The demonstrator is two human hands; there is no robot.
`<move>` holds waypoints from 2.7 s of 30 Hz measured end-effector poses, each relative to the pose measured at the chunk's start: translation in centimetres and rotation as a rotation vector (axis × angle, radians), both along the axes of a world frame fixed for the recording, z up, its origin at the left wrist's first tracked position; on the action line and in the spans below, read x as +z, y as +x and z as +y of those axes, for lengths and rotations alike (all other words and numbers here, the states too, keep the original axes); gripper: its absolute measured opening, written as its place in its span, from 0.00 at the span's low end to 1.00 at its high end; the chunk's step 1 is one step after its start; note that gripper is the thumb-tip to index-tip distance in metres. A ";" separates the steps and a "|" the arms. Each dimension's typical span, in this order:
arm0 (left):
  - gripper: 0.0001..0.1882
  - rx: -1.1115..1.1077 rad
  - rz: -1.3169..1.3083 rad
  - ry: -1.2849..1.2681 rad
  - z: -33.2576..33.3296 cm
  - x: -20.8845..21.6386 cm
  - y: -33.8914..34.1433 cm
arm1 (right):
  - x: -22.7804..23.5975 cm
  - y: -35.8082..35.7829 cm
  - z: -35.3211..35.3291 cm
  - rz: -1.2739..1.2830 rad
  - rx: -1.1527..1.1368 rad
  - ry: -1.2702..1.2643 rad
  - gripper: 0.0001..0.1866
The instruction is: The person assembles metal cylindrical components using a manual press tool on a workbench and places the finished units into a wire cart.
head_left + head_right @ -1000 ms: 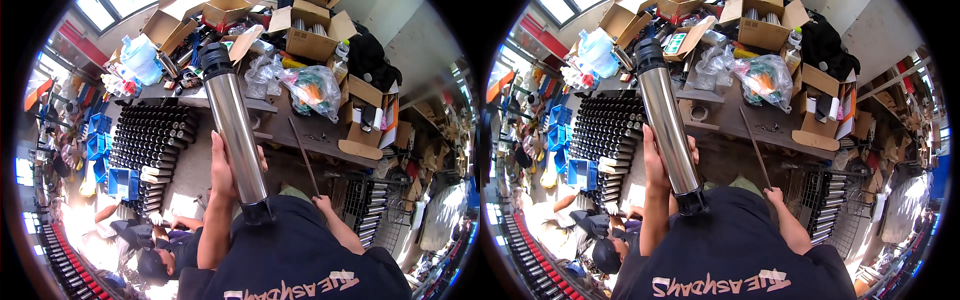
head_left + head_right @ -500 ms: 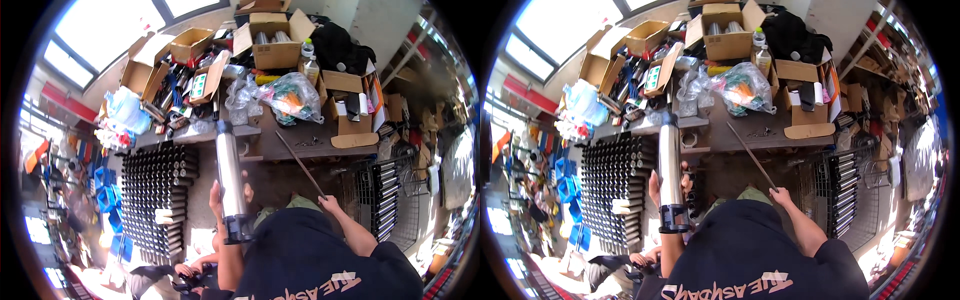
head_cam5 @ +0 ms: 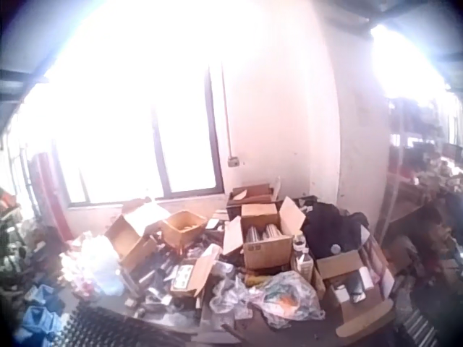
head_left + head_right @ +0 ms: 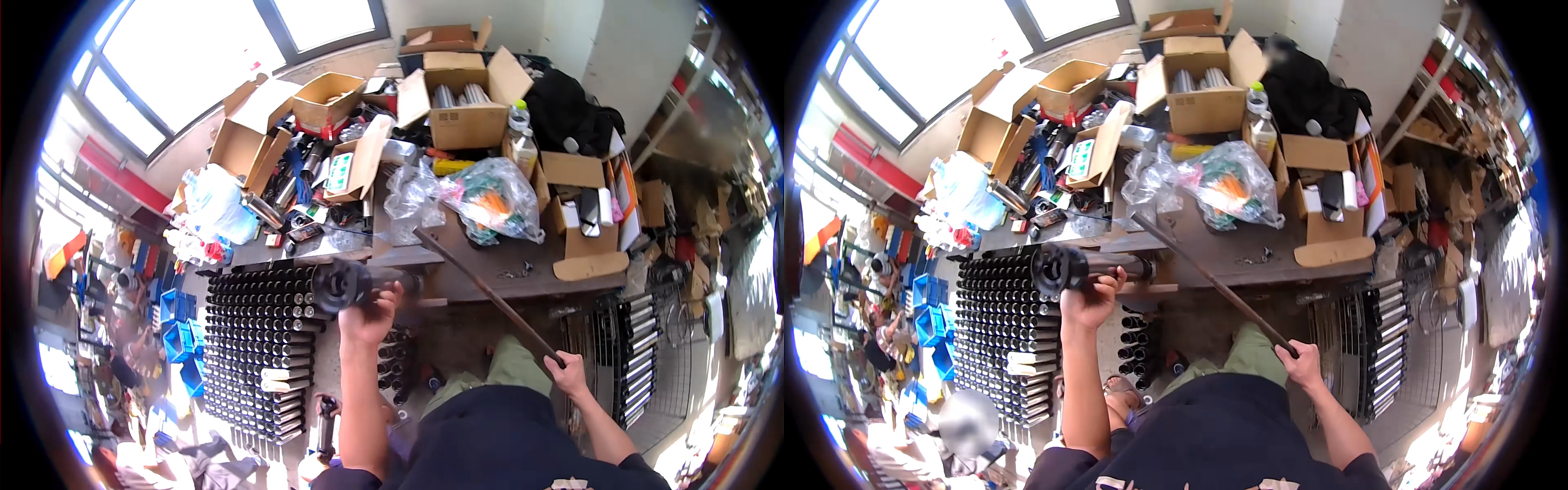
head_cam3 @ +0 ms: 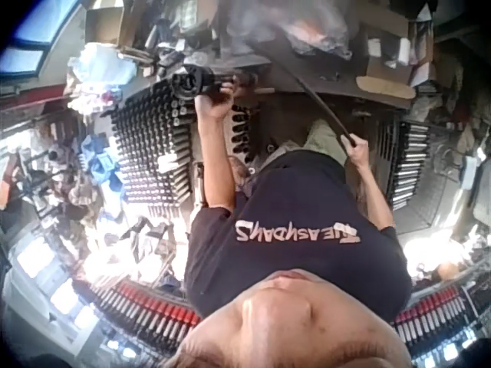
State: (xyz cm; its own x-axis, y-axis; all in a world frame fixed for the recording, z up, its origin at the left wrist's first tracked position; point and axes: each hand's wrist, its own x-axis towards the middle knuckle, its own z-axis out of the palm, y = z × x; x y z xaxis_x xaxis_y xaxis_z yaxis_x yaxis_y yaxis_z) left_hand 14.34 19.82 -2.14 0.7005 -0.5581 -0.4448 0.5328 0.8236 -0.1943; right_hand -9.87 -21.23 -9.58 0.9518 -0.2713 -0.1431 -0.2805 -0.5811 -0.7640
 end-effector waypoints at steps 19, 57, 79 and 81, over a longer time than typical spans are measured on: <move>0.21 0.888 -0.687 1.705 -10.6 0.0 4.7 | 8.5 30.5 -17.6 -0.159 0.730 -0.233 0.16; 0.28 1.013 -0.712 1.786 -6.9 -6.6 4.8 | 12.3 28.5 -4.9 0.840 1.203 0.463 0.19; 0.30 0.346 -1.321 1.359 -1.1 -4.0 4.9 | 3.1 -3.9 30.9 0.178 0.424 1.045 0.22; 0.32 0.248 -1.393 1.394 1.0 -3.2 4.8 | 1.8 -4.7 37.0 0.049 0.342 1.079 0.22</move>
